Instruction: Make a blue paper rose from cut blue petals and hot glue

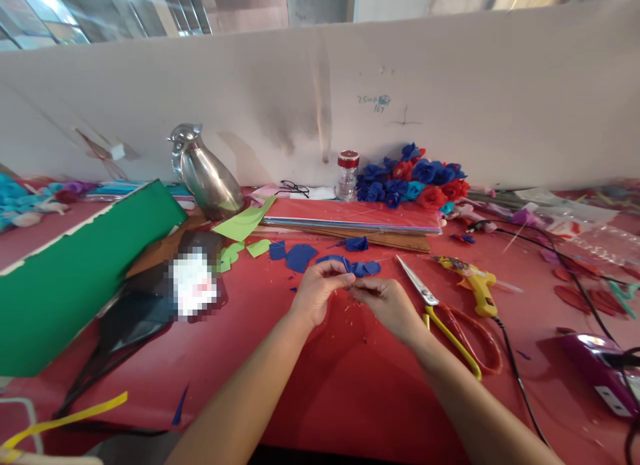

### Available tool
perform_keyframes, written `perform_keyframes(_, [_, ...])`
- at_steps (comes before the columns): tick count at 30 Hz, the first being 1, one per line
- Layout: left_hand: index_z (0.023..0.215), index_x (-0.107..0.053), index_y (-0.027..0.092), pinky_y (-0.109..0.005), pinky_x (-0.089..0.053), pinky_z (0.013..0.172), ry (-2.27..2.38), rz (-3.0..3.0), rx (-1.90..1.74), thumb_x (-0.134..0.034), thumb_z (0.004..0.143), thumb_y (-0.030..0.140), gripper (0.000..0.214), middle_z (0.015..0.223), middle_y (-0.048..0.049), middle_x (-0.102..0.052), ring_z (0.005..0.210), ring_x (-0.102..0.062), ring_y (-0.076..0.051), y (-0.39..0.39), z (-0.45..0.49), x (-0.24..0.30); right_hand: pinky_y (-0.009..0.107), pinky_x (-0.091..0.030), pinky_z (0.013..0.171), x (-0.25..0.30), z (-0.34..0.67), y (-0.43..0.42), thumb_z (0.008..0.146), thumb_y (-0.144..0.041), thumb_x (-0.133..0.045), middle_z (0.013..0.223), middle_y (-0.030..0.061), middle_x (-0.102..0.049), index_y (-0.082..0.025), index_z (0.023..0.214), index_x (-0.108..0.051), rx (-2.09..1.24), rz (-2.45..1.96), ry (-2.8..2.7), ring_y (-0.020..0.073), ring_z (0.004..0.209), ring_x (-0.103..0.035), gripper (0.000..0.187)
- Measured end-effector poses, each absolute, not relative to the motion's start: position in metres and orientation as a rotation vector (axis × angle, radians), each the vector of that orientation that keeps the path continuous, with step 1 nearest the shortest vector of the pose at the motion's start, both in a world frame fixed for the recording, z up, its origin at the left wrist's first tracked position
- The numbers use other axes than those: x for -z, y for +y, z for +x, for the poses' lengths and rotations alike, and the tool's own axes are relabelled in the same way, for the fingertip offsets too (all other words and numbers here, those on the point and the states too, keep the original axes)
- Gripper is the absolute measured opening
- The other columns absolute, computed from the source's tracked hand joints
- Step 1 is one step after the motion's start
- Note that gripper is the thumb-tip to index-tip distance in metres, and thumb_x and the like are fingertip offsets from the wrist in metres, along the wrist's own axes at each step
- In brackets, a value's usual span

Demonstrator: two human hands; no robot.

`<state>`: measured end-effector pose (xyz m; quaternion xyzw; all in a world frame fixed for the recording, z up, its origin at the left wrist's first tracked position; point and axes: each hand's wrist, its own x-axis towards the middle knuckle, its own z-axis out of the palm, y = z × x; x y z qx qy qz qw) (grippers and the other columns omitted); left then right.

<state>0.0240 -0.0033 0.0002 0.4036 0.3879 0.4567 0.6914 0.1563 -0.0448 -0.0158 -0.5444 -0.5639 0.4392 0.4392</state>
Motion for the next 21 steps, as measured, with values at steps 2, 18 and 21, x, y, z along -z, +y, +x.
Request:
perform_keyframes(2, [0.052, -0.057, 0.016, -0.024, -0.036, 0.061, 0.863, 0.908, -1.024, -0.083, 0.043, 0.025, 0.029, 0.054, 0.0043, -0.053, 0.056, -0.046, -0.008, -0.0038, 0.024, -0.0004, 0.035, -0.05, 0.074, 0.0169, 0.1565, -0.0444, 0.072, -0.033, -0.06, 0.078, 0.001, -0.074, -0.023, 0.083, -0.075, -1.101, -1.346, -1.385, 0.0223, 0.077, -0.066, 0.021])
perform_keyframes(18, [0.05, -0.053, 0.015, -0.023, -0.034, 0.061, 0.854, 0.845, -1.029, -0.083, 0.039, 0.022, 0.033, 0.058, 0.0047, -0.055, 0.057, -0.047, -0.007, -0.0046, 0.0257, 0.0026, 0.036, -0.049, 0.071, 0.0222, 0.154, -0.0451, 0.072, -0.03, -0.056, 0.075, 0.0005, -0.073, -0.024, 0.085, -0.075, -1.041, -1.348, -1.422, 0.0231, 0.074, -0.065, 0.024])
perform_keyframes(21, [0.051, -0.058, 0.015, -0.024, -0.035, 0.062, 0.851, 0.845, -1.005, -0.083, 0.042, 0.025, 0.029, 0.056, 0.0034, -0.056, 0.058, -0.048, -0.009, -0.0049, 0.025, 0.0023, 0.035, -0.049, 0.072, 0.0214, 0.1543, -0.0451, 0.074, -0.032, -0.056, 0.075, 0.0006, -0.072, -0.024, 0.086, -0.075, -1.039, -1.337, -1.417, 0.0223, 0.074, -0.065, 0.024])
